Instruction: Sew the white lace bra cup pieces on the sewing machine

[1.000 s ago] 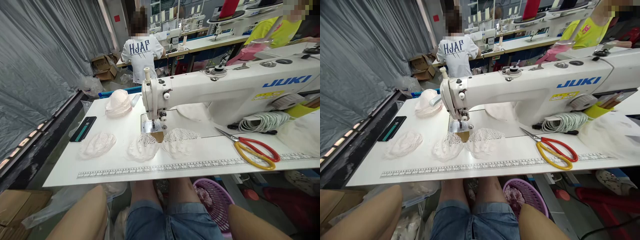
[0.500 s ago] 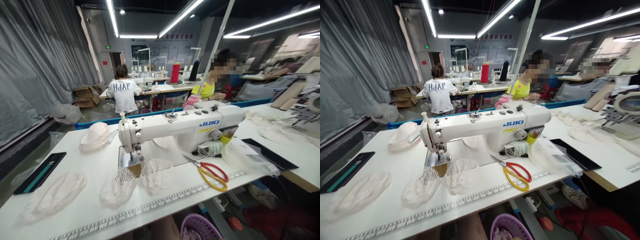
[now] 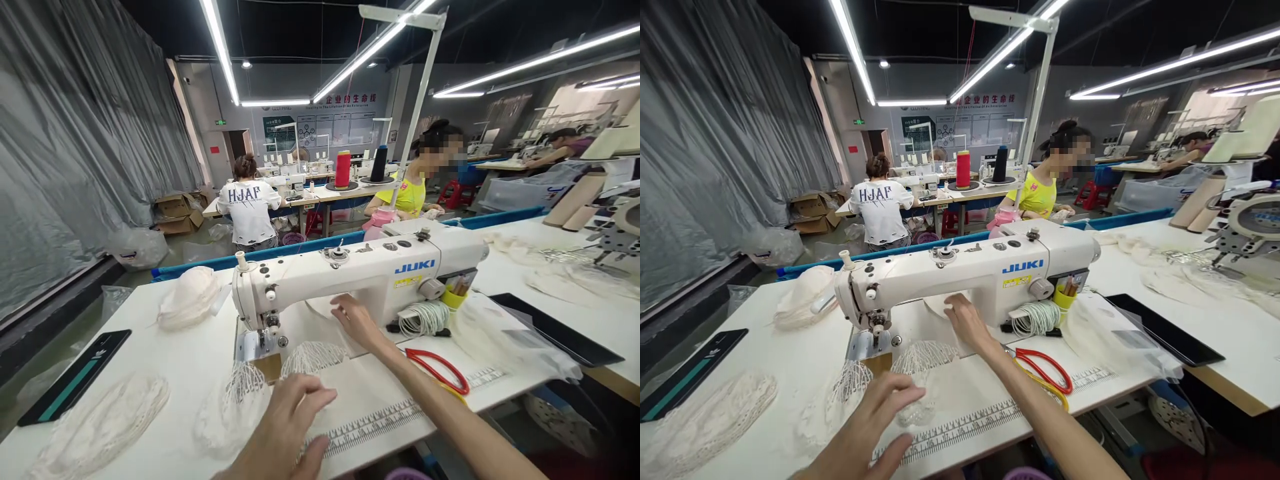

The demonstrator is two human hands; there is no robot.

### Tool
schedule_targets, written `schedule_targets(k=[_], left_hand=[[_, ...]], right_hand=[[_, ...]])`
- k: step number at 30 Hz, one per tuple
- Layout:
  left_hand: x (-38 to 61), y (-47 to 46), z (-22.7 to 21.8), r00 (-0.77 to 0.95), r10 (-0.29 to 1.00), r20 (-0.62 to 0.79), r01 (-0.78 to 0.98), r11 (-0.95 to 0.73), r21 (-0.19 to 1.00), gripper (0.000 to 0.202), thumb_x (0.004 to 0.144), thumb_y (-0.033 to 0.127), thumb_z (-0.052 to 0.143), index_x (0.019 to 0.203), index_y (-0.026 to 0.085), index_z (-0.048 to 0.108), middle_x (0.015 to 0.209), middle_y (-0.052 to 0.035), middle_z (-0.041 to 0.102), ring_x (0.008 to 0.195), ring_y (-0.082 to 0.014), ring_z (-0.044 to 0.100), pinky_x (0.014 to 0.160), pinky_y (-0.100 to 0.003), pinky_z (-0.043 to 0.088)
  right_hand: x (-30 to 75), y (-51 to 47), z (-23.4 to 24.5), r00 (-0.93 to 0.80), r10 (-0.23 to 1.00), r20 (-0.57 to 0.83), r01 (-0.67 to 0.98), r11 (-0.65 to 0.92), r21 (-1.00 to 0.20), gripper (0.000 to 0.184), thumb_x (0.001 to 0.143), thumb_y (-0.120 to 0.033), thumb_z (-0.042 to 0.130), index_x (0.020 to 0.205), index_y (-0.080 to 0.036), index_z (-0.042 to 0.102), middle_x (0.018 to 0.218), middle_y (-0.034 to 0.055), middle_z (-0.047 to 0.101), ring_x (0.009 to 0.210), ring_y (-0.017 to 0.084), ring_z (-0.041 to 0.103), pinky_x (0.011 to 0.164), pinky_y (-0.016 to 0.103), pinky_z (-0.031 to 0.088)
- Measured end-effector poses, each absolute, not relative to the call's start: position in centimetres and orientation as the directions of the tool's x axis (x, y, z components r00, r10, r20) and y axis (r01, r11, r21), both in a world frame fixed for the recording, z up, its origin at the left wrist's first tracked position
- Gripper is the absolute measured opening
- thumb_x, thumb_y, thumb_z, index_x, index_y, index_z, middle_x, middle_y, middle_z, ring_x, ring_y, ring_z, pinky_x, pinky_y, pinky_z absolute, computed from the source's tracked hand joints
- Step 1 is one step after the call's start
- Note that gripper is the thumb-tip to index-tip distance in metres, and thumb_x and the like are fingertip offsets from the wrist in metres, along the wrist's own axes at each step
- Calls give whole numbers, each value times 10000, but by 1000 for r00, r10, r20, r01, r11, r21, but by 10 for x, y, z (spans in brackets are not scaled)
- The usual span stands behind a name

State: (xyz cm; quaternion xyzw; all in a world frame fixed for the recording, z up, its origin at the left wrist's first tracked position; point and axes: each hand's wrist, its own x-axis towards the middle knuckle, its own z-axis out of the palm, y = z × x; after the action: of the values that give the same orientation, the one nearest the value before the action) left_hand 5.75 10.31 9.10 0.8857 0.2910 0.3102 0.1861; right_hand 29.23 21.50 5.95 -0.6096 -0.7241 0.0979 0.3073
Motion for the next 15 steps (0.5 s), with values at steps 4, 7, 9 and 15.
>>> schedule_targets(k=[4,7,9,15], left_hand=[[85,150,85,746,626,229,436,-718,543,339,879,182,435,1212,234,474,1179,-90,494,1072,-227,484,922,-404,435],[100,185,78,749,650,132,501,-685,528,294,882,208,436,1172,200,486,1199,-97,477,1066,-230,483,918,-398,437],[108,204,72,758,644,109,527,-701,480,291,873,194,442,1161,190,483,1229,-97,462,1087,-234,476,939,-396,423],[135,250,51,758,632,160,588,-769,249,310,861,168,438,1171,165,450,1299,-110,442,1182,-243,429,1014,-404,352]], right_hand=[[288,271,41,-14,981,193,857,111,-503,233,903,-293,544,1082,-147,567,1078,70,589,925,187,589,808,385,497],[289,283,26,-2,992,123,863,64,-502,266,906,-328,541,1096,-144,563,1076,65,589,908,182,595,782,378,513],[294,283,20,5,993,118,860,55,-507,262,909,-326,537,1094,-143,563,1068,64,592,897,179,598,776,373,515],[303,281,23,34,971,236,830,104,-548,237,910,-321,535,1068,-149,573,1069,59,591,919,178,589,802,379,501]])
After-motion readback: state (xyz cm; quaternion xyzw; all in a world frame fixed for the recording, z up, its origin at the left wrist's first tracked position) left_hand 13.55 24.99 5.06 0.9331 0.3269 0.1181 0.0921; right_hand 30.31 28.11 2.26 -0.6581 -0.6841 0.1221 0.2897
